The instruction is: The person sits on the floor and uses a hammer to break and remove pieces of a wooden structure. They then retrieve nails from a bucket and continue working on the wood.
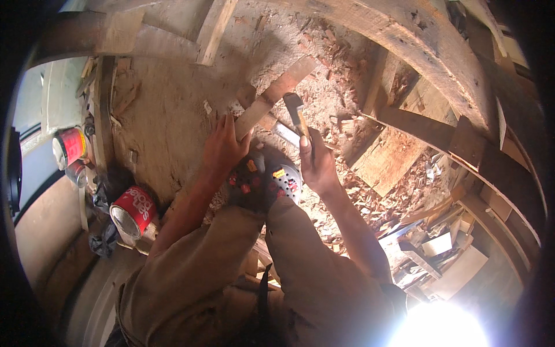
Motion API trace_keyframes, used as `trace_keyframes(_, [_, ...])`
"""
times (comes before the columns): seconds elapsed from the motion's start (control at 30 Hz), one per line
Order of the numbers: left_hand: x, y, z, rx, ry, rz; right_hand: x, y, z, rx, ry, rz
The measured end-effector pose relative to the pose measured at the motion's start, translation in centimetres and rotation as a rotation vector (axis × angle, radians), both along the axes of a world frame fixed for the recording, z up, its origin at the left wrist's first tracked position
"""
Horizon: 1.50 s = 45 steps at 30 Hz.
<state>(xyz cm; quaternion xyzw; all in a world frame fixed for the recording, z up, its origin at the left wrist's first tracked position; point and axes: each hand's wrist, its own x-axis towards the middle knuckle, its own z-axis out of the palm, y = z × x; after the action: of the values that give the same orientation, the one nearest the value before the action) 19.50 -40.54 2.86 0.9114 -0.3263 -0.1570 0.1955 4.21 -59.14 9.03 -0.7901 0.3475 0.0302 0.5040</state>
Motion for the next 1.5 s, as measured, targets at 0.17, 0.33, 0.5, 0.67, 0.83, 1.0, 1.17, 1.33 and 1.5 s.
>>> trace_keyframes(0.17, [0.3, 0.0, 0.0, -0.012, 0.008, -0.019, 1.2, -0.4, -0.7, -0.083, 0.071, 0.130])
trace_keyframes(0.33, [0.1, 0.1, 0.0, 0.050, 0.040, 0.005, 1.1, -0.7, -0.8, -0.077, -0.221, 0.189])
trace_keyframes(0.5, [0.1, -0.1, -0.4, 0.028, 0.043, 0.005, 1.6, -0.3, -3.4, -0.140, 0.038, 0.185])
trace_keyframes(0.67, [-0.1, 0.1, -0.2, 0.046, 0.072, 0.026, 1.0, -1.0, -1.1, -0.188, -0.331, 0.160])
trace_keyframes(0.83, [0.3, 0.0, 0.2, 0.046, 0.018, -0.010, 1.1, -0.4, -4.2, -0.198, 0.032, 0.229])
trace_keyframes(1.0, [-0.2, 0.1, -0.4, -0.020, 0.048, 0.029, 1.9, -0.2, -0.1, -0.236, -0.299, 0.159])
trace_keyframes(1.17, [0.3, -0.3, 0.3, 0.041, 0.065, -0.005, 1.6, -0.7, -3.6, -0.229, 0.136, 0.228])
trace_keyframes(1.33, [0.0, 0.4, -0.5, -0.004, 0.012, 0.020, 1.2, -0.4, -0.4, -0.244, -0.305, 0.139])
trace_keyframes(1.5, [0.4, -0.1, 0.1, 0.065, 0.047, -0.010, 1.1, -1.1, -3.5, -0.260, 0.049, 0.233])
